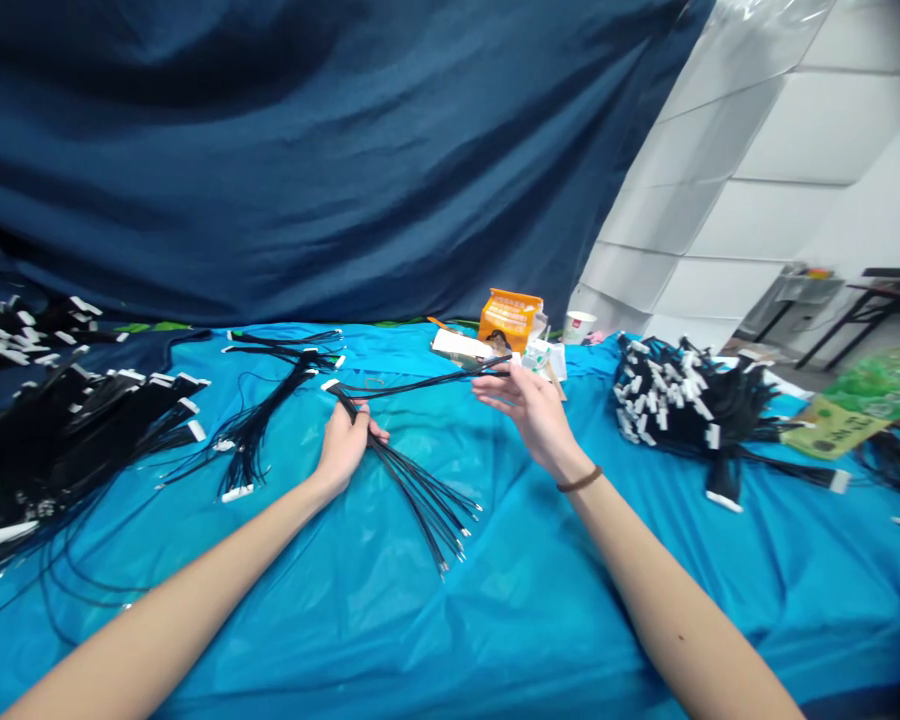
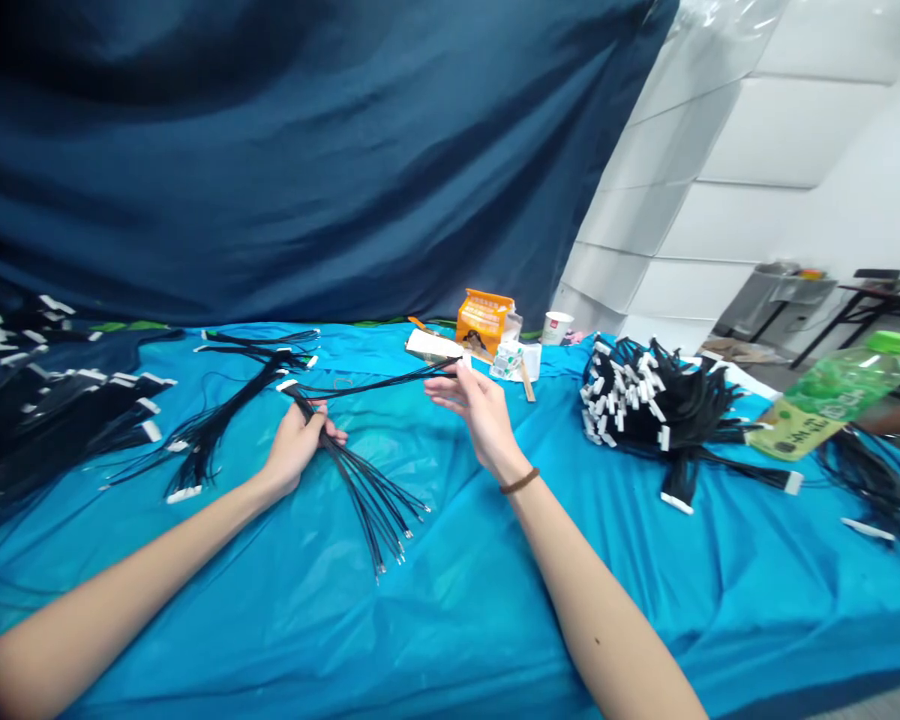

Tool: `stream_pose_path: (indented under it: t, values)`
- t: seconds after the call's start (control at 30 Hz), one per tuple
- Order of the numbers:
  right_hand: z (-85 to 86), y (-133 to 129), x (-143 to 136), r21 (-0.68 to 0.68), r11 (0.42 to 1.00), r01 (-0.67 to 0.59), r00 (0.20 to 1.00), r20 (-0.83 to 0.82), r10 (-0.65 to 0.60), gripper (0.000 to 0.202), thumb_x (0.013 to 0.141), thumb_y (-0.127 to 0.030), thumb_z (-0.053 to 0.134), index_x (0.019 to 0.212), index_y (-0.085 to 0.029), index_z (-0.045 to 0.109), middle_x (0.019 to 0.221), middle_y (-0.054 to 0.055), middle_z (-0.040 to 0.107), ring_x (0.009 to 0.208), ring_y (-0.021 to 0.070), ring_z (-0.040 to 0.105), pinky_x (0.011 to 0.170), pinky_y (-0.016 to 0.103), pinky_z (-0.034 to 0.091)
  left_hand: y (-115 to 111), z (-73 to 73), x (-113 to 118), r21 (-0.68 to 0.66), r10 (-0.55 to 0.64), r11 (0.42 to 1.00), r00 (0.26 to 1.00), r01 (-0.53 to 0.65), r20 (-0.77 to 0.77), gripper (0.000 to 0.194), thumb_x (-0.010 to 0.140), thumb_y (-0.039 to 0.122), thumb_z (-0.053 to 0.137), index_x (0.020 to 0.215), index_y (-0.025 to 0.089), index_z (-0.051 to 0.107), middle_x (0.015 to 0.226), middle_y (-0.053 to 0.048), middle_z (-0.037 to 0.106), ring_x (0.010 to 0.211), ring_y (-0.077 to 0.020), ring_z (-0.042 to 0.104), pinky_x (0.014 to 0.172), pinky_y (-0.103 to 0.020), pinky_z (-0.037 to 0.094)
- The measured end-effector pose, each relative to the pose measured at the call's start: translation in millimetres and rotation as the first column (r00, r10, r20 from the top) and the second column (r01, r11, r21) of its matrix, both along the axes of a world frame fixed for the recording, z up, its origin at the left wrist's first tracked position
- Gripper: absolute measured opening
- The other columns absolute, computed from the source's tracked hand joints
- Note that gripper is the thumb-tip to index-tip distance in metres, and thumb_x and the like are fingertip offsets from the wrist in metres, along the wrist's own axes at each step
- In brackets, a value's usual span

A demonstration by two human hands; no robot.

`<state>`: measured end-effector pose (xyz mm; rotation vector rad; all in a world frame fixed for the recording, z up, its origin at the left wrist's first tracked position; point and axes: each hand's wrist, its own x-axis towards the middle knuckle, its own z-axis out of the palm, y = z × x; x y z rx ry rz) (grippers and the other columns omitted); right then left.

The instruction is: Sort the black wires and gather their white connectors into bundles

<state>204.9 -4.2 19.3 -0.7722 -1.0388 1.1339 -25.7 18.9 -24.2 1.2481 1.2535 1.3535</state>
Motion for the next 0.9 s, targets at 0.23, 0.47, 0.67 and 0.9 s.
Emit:
stream_pose_path:
  t: [0.23, 0.47, 0.67, 0.9]
  values:
    - [1.5, -0.2, -1.9, 0.172, 0.977, 0.126, 0.992, 0.001, -0.128, 0.025, 0.073, -0.042, 0.061, 0.073, -0.017, 0.063, 0.079, 0.003, 0.065, 0.079, 0.0155, 0.060, 0.074, 0.029, 0.051, -13.7, 14.4, 9.2, -0.092, -0.123, 0.985, 0.967, 0.146, 0.222, 0.012, 0.083, 0.023, 0.040, 0.093, 0.021, 0.034, 0.070, 0.002, 0.060, 0.046, -0.0161, 0.062, 0.045, -0.031, 0.051]
    - [10.5, -10.0, -2.3, 0.034, 0.996, -0.084, 0.987, -0.135, 0.088, 0.021, 0.075, -0.034, 0.057, 0.067, -0.015, 0.060, 0.054, -0.001, 0.057, 0.052, 0.0101, 0.054, 0.052, 0.022, 0.047, -22.8, 21.4, 16.6, -0.117, -0.133, 0.978, 0.944, 0.175, 0.302, 0.013, 0.085, 0.029, 0.040, 0.088, 0.016, 0.041, 0.061, 0.001, 0.059, 0.033, -0.0082, 0.049, 0.028, -0.016, 0.033]
    - [8.8, -19.4, -14.2, -0.047, 0.961, -0.272, 0.955, -0.140, 0.263, 0.023, 0.072, -0.031, 0.063, 0.058, -0.015, 0.057, 0.044, -0.006, 0.043, 0.041, 0.0056, 0.040, 0.043, 0.018, 0.036, -39.0, 26.6, 26.2, -0.130, -0.296, 0.927, 0.898, 0.353, 0.326, 0.033, 0.081, 0.046, 0.044, 0.095, 0.016, 0.047, 0.053, 0.002, 0.054, 0.028, -0.0069, 0.043, 0.024, -0.015, 0.025]
    - [2.8, -23.2, -25.9, -0.078, 0.940, -0.331, 0.936, -0.154, 0.317, 0.031, 0.074, -0.044, 0.063, 0.073, -0.013, 0.064, 0.046, -0.006, 0.040, 0.041, 0.0033, 0.035, 0.043, 0.017, 0.032, -49.5, 21.6, 33.0, -0.151, -0.438, 0.839, 0.814, 0.522, 0.383, 0.031, 0.081, 0.041, 0.046, 0.100, 0.017, 0.046, 0.059, -0.001, 0.059, 0.034, -0.0092, 0.051, 0.029, -0.016, 0.034]
